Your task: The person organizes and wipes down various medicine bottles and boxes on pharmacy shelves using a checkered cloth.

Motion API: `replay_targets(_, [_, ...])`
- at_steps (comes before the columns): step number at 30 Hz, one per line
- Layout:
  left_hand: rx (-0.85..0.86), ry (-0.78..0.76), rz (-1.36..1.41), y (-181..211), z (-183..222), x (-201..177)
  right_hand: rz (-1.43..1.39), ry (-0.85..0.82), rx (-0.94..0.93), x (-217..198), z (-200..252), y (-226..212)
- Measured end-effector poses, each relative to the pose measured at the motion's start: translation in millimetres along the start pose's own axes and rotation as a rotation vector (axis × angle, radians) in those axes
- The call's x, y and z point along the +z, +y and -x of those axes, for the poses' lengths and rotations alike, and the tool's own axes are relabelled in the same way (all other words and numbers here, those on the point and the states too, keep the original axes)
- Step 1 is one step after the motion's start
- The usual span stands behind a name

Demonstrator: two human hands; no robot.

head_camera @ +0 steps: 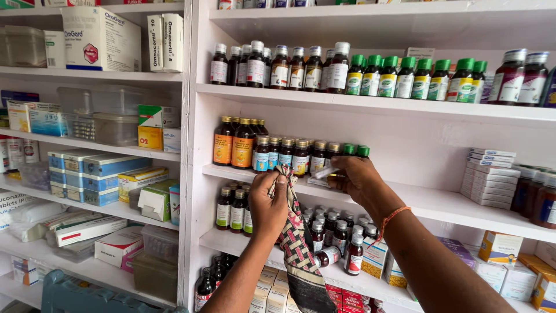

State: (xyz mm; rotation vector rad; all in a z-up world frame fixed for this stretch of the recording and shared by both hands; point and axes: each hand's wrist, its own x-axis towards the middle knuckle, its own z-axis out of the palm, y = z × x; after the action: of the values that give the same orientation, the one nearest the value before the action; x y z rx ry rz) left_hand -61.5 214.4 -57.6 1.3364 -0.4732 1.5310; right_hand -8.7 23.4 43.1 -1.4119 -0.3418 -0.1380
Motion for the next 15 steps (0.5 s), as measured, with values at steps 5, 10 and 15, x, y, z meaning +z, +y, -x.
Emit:
replay_targets(5, [0.010,-0.004,-0.032,1,-1,-1,0.094,0.072,-0.060,4,-16,11])
replay_targets(10, [-0.015,-0.045,-0.035,5,1,3,0.309,0.056,-0.105,3,-24,9])
replay_targets(15, [0.007,-0.049,-0.028,7,4,6,0.681,0.087,-0.164,-1,-19,7])
